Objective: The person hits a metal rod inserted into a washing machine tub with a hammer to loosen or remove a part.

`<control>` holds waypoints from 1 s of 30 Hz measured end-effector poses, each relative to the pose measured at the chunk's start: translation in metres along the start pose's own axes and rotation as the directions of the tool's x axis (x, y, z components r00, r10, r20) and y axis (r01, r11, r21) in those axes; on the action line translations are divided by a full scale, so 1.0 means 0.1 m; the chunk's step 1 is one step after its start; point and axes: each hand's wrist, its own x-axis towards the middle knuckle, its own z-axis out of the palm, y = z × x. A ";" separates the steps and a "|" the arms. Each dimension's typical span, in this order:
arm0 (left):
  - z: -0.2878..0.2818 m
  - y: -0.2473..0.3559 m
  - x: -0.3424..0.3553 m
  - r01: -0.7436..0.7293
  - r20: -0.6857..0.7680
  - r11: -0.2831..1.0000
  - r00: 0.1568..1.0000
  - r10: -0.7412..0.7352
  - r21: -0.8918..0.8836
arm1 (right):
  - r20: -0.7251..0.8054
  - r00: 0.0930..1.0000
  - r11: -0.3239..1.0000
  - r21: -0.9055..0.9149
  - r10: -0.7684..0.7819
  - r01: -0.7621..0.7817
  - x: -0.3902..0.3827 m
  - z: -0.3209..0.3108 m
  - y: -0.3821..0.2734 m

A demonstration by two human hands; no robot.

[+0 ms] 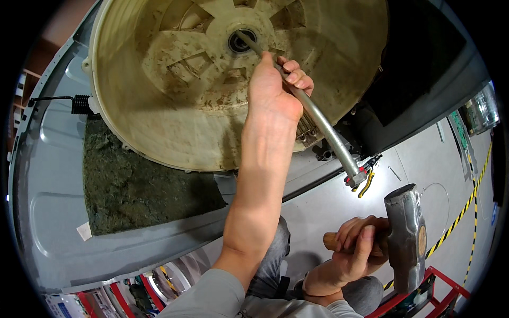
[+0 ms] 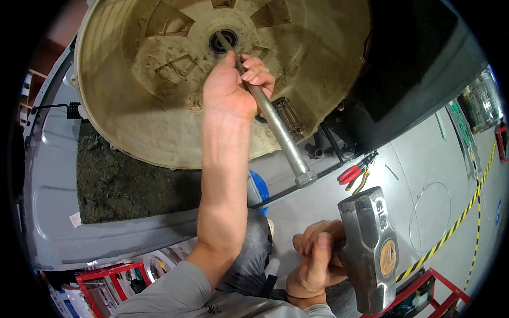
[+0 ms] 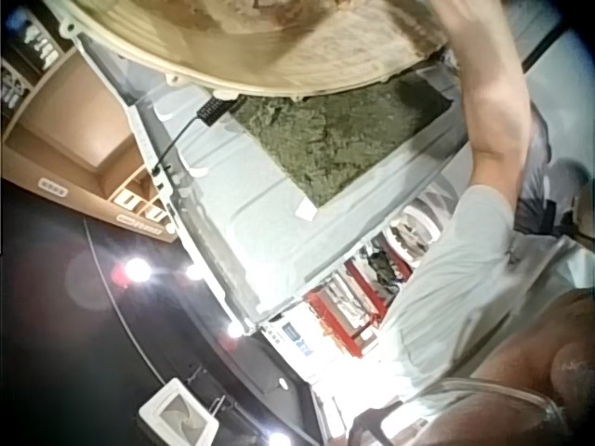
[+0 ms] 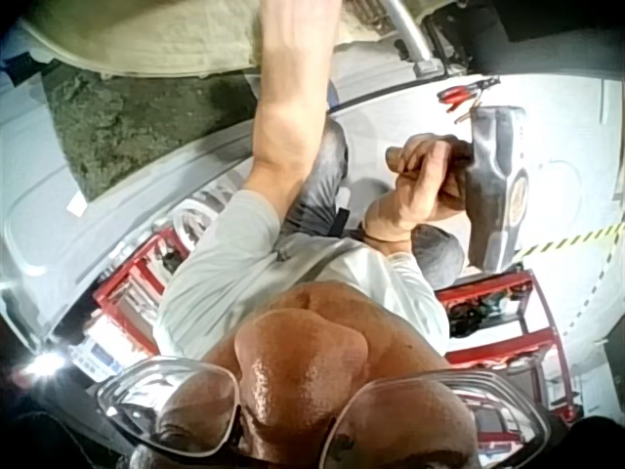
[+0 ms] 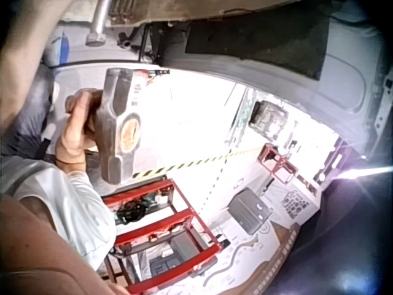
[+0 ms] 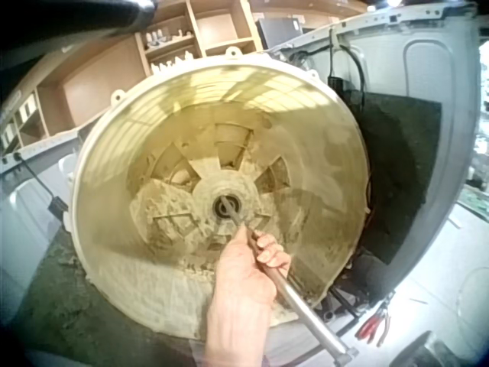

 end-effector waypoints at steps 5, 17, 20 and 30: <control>-0.06 0.04 0.02 -0.029 0.050 0.999 0.998 0.028 0.019 | 0.004 1.000 0.999 -0.019 0.026 -0.026 0.01 0.02 -0.04; -0.16 0.09 0.06 0.003 0.154 0.996 0.988 0.010 -0.088 | -0.072 0.996 0.998 -0.036 0.050 -0.052 -0.03 0.05 -0.06; -0.20 0.06 0.10 0.007 0.200 0.994 0.980 0.016 -0.111 | 0.014 1.000 0.999 -0.045 0.002 -0.001 -0.04 0.01 -0.04; -0.14 0.14 0.07 0.127 0.234 0.966 0.970 -0.073 -0.226 | 0.070 0.923 0.926 0.012 -0.377 0.377 -0.19 -0.11 -0.03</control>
